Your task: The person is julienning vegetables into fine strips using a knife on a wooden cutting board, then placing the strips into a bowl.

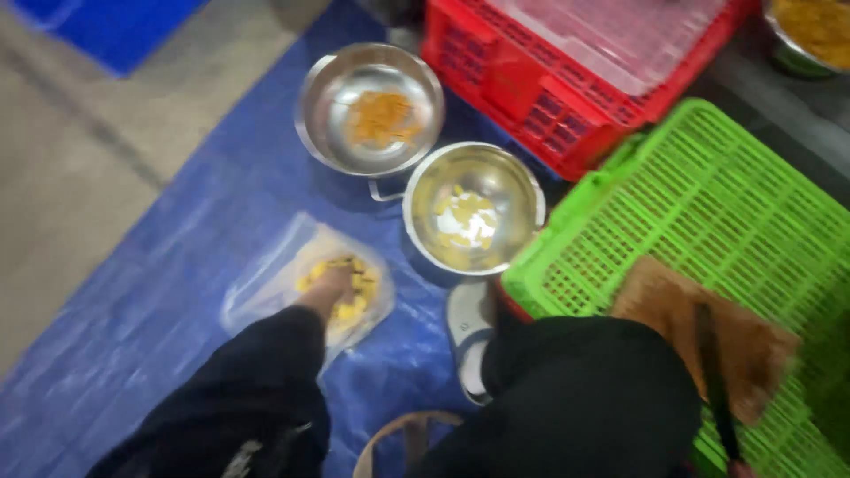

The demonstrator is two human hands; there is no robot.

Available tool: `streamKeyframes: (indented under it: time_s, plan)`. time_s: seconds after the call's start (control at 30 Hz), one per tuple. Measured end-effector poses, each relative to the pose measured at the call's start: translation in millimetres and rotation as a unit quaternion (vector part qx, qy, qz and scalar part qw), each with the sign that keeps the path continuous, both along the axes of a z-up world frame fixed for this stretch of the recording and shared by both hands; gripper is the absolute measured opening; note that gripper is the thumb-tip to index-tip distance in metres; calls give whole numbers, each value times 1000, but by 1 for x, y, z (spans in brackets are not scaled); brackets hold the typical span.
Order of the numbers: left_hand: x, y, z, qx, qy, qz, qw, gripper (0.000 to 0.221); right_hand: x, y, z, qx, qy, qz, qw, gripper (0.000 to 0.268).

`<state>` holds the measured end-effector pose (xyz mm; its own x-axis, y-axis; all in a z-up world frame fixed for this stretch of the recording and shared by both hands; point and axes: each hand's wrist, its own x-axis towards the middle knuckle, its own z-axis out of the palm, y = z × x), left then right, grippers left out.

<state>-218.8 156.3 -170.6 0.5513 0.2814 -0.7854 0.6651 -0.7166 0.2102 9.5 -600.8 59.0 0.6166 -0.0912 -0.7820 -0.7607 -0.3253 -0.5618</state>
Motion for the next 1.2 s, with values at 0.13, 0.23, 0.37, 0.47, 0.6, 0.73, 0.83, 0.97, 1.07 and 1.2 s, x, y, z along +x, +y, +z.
streamKeyframes:
  time_s: [0.13, 0.23, 0.37, 0.47, 0.6, 0.73, 0.83, 0.97, 1.07, 1.2]
  plan:
    - [13, -22, 46, 48, 84, 71, 993, 87, -50, 29, 61, -110, -98, 25, 989, 57]
    - [2, -9, 26, 94, 107, 9, 990, 93, -78, 51, 83, -143, -236, 90, 957, 55]
    - [-12, 3, -17, 142, 17, -244, 959, 19, -70, 110, 146, -155, -276, 74, 946, 47]
    - [6, -27, 102, 87, -23, -354, 931, 25, -53, 102, 138, -1, -268, 36, 963, 54]
    - [25, -21, 244, 14, -141, -389, 910, 26, -30, 67, 101, -112, -358, 231, 898, 55]
    - [97, -85, 469, 15, -334, -156, 929, 18, -34, 67, 98, -60, -295, 221, 928, 56]
    - [144, -184, 542, -33, -461, -40, 886, 19, -46, 81, 127, -39, -249, 213, 944, 50]
    - [241, -327, 478, -278, -479, 15, 832, 24, -47, 78, 124, -112, -294, 254, 915, 48]
    - [280, -415, 392, -359, -418, 163, 819, 13, -55, 80, 122, -90, -295, 179, 934, 50]
    - [280, -455, 298, -270, -512, 137, 804, 20, -67, 92, 154, -30, -227, 124, 966, 67]
